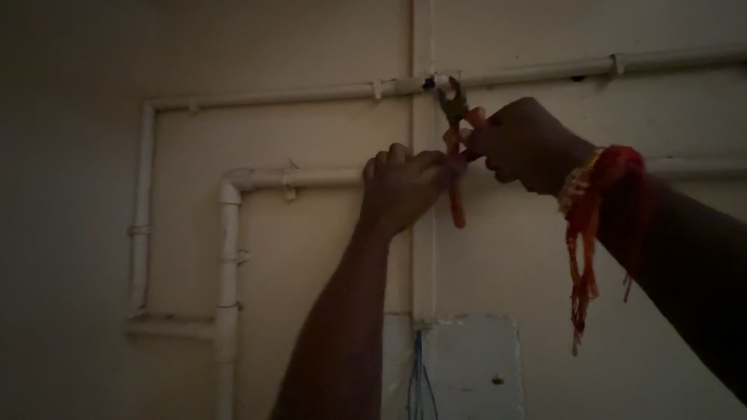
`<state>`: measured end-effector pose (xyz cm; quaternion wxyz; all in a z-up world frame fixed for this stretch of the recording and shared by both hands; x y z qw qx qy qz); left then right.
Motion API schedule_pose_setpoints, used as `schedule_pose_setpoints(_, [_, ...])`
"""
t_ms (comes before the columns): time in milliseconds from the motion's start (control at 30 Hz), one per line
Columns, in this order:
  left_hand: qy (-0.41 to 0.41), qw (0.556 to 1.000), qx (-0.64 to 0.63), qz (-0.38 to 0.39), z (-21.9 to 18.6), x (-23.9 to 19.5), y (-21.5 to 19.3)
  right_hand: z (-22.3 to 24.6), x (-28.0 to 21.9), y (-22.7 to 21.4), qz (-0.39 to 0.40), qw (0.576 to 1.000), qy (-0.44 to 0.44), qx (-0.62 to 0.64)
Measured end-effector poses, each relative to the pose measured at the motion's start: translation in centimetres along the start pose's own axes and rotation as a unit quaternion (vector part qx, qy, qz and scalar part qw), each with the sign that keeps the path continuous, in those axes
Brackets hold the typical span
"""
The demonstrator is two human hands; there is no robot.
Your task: The person marks a white conduit pipe on a wall using a white marker and then uses pliers to cut a segment of the pipe.
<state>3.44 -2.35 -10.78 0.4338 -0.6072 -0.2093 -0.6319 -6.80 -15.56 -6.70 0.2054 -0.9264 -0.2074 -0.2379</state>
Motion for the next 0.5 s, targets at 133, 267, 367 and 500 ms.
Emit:
schedule_pose_setpoints(133, [-0.005,1.000,0.018,-0.012,-1.1,-0.4,-2.0,-0.1,0.2,-0.8,0.031,0.999,-0.008,0.012])
schedule_pose_setpoints(267, [-0.028,0.997,0.058,0.040,-1.2,-0.3,-2.1,-0.4,1.0,-0.1,-0.059,0.998,0.013,0.030])
schedule_pose_setpoints(367, [-0.019,0.995,0.061,0.074,-0.6,-0.3,-1.4,-0.6,0.9,0.1,-0.249,0.948,-0.055,0.190])
schedule_pose_setpoints(500, [0.046,0.997,0.066,0.010,0.0,-0.3,0.0,-0.3,1.2,-0.1,-0.187,0.932,-0.016,0.309])
Point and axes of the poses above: each hand's wrist, its own x-axis towards the middle knuckle, its own y-axis out of the palm, z = x × y, the point moved 4 cm from there along x, towards the middle knuckle, and after that the axes turned 15 degrees about x, right-handed, at the moved point
